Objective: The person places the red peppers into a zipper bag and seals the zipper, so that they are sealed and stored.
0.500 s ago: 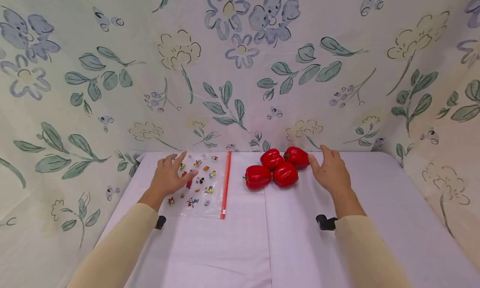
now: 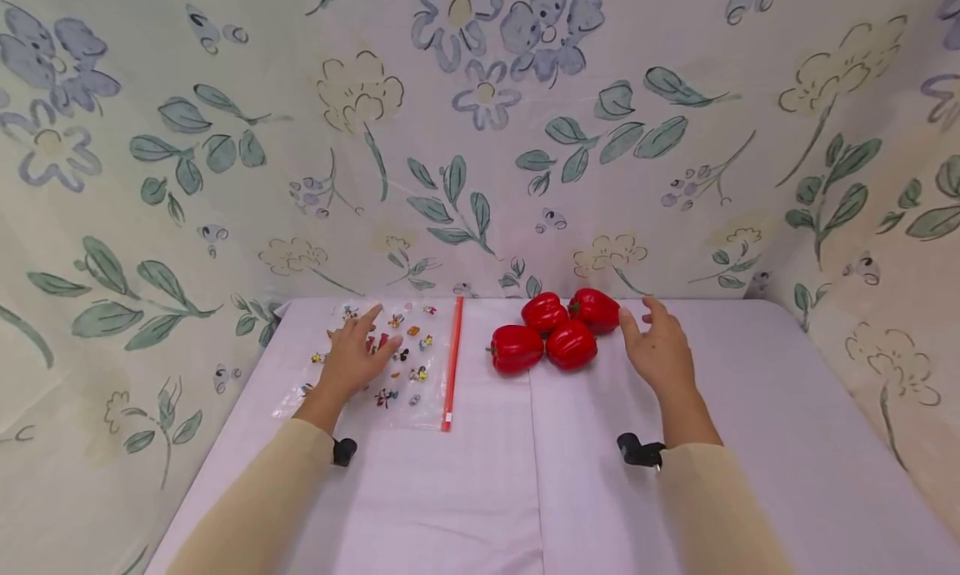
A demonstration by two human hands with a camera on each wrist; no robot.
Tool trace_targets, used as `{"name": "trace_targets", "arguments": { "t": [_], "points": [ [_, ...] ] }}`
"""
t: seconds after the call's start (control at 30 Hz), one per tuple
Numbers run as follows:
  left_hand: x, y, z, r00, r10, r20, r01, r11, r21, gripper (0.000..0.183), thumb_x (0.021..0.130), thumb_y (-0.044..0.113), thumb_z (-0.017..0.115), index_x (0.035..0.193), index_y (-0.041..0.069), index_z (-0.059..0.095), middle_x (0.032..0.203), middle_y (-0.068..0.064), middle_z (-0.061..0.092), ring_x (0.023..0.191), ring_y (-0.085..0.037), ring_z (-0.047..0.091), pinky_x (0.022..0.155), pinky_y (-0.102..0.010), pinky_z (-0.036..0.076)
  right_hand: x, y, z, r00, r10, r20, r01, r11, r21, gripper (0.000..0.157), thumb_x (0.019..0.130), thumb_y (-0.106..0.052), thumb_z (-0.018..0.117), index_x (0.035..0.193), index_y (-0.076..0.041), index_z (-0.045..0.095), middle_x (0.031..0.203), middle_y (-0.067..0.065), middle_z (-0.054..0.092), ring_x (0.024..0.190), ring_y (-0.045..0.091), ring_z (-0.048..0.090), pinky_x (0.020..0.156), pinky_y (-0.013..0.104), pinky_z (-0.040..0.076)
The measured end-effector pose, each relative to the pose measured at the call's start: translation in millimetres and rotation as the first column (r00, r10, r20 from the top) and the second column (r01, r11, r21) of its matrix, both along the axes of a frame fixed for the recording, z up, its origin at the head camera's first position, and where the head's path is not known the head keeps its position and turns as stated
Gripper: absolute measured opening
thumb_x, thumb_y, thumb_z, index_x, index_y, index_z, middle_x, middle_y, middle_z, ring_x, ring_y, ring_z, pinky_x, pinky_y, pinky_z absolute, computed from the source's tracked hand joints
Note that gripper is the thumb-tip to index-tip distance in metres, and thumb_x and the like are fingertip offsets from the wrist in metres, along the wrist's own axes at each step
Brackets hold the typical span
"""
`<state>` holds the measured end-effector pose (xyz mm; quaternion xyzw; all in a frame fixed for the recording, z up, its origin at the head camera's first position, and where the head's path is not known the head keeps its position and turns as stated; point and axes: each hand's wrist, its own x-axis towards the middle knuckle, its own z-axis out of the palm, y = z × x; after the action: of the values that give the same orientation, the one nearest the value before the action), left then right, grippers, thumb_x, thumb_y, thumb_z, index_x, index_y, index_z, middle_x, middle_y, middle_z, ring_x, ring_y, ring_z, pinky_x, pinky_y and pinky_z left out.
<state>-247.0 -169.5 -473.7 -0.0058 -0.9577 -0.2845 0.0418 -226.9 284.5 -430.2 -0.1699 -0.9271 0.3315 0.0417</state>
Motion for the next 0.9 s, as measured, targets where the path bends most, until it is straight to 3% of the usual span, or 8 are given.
{"name": "trace_targets", "arguments": {
  "t": [0.17,0.27,0.43,0.57,0.77,0.9],
  "points": [
    [4.6,10,-8.3,0.999,0.038,0.028,-0.041,0.990,0.131,0.074,0.096,0.054,0.061,0.159,0.027,0.034,0.139,-0.015,0.055,0.138,-0.039,0.044,0.110,-0.061,0.041,2.1,-5,-5.7,0.999,-0.040,0.030,0.043,0.994,-0.101,0.077,0.104,-0.059,0.034,0.164,-0.011,0.017,0.157,0.028,0.038,0.135,0.049,0.046,0.101,0.061,0.050],
    [7.1,16,-12.3,0.998,0.051,0.031,-0.056,0.978,0.199,0.071,0.096,0.049,0.063,0.158,0.024,0.037,0.135,-0.014,0.058,0.132,-0.037,0.050,0.107,-0.059,0.044,1.8,-6,-10.8,0.997,-0.055,0.050,0.061,0.990,-0.127,0.078,0.104,-0.060,0.033,0.163,-0.012,0.018,0.158,0.028,0.038,0.134,0.048,0.045,0.102,0.061,0.050],
    [12.9,23,-14.3,0.996,0.066,0.066,-0.080,0.968,0.238,0.070,0.097,0.048,0.061,0.158,0.024,0.037,0.128,-0.009,0.059,0.102,-0.024,0.054,0.086,-0.041,0.046,2.5,-8,-18.6,0.995,-0.070,0.071,0.081,0.982,-0.170,0.079,0.103,-0.062,0.032,0.163,-0.013,0.019,0.159,0.028,0.036,0.135,0.048,0.045,0.104,0.062,0.048],
    [14.5,27,-16.0,0.995,0.075,0.063,-0.089,0.959,0.270,0.070,0.097,0.046,0.063,0.158,0.023,0.038,0.126,-0.008,0.062,0.089,-0.020,0.054,0.075,-0.033,0.044,5.7,-10,-23.6,0.996,-0.068,0.058,0.080,0.968,-0.239,0.079,0.103,-0.062,0.034,0.162,-0.011,0.022,0.154,0.030,0.040,0.129,0.045,0.054,0.104,0.058,0.050],
    [13.8,35,-23.0,0.995,0.081,0.050,-0.093,0.945,0.314,0.068,0.096,0.043,0.066,0.156,0.024,0.041,0.126,-0.009,0.064,0.083,-0.019,0.057,0.071,-0.031,0.046,7.8,-15,-35.6,0.994,-0.071,0.083,0.097,0.929,-0.357,0.078,0.104,-0.060,0.038,0.162,-0.010,0.022,0.151,0.030,0.046,0.124,0.042,0.061,0.101,0.049,0.054],
    [14.1,42,-25.3,0.996,0.079,0.047,-0.091,0.927,0.363,0.064,0.096,0.040,0.067,0.154,0.023,0.045,0.122,-0.010,0.065,0.081,-0.019,0.057,0.070,-0.031,0.046,8.8,-20,-40.3,0.992,-0.079,0.097,0.111,0.915,-0.387,0.077,0.104,-0.059,0.039,0.161,-0.009,0.025,0.149,0.029,0.048,0.119,0.039,0.065,0.089,0.037,0.059]
  ]
}}
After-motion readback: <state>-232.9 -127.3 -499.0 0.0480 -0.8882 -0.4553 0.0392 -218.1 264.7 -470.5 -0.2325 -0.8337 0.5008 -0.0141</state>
